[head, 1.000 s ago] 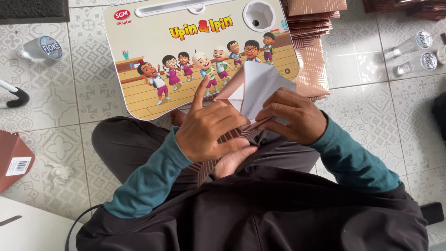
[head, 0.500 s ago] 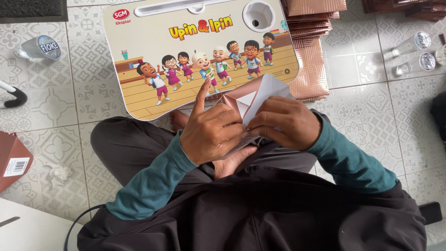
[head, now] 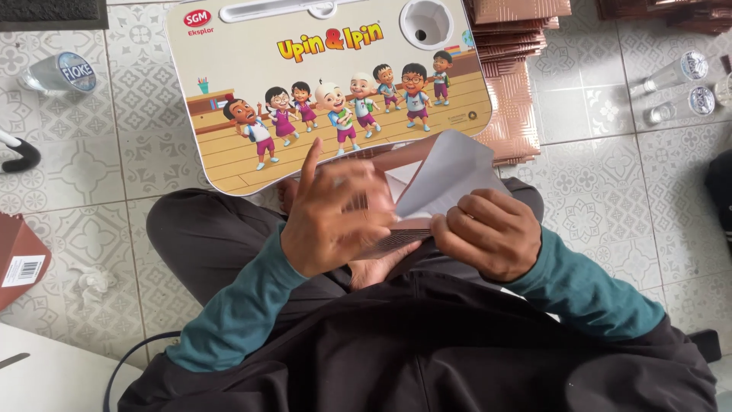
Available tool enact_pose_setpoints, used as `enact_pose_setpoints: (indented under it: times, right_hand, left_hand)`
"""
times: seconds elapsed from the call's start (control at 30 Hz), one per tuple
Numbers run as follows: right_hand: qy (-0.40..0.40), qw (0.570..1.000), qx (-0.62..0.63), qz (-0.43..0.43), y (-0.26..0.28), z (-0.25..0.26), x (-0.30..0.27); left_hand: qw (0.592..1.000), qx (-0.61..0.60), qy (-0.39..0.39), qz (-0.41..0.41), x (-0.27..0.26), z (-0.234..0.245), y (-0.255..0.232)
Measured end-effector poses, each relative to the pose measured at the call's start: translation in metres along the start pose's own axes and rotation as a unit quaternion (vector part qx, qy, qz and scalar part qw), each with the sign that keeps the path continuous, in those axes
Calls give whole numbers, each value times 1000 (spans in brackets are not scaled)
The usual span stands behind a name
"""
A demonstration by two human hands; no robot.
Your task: Folding flat cardboard sheets into three-dimensional boxes by following pre-scored lines and tucking in flaps.
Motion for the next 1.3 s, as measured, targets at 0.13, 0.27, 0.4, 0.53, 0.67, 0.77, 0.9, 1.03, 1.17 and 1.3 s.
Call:
enact_pose_setpoints:
  times: [0.13,0.27,0.4,0.53,0.67,0.77,0.9,1.03,1.17,1.3]
  right_hand:
    - [-124,990,-27,67,15,-1,-1]
    - [-128,989,-36,69,27,5,7]
    - [-101,991,56,68,25,3,11]
    - [-115,961,253,-10,-1,7,5]
    - [-96,929,321,-156,-39,-18,-26]
    - [-83,936,283,-193,-49,-36,-31]
    - [-77,914,322,-232,-51,-52,-37]
    - [-73,903,327,-270,-55,-60,-45]
    - [-74,890,337,-299,-58,-63,-52]
    - [-57,889,335,-308,-60,-66,-52]
  left_hand:
    - [994,-68,-62,65,4,-5,38]
    - [926,-184,72,321,-11,-31,82]
    - [918,-186,89,339,-11,-43,87]
    - [917,-205,80,334,-6,-39,79]
    - [912,-203,92,343,-5,-37,61]
    - [916,-193,93,340,-2,-35,52]
    - [918,-169,94,345,-2,-33,49]
    - [921,-184,108,324,-1,-33,46]
    - [924,-199,118,304,3,-32,42]
    - [931,-181,128,289,5,-30,37]
Point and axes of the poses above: each hand's wrist, its own x-axis towards the middle knuckle, its own z-axis out of the back of the hand, y = z × x, the point moved 8 cm from there along x, towards the middle knuckle, and after that the axes turned 13 degrees about z, right-handed, at the moved point
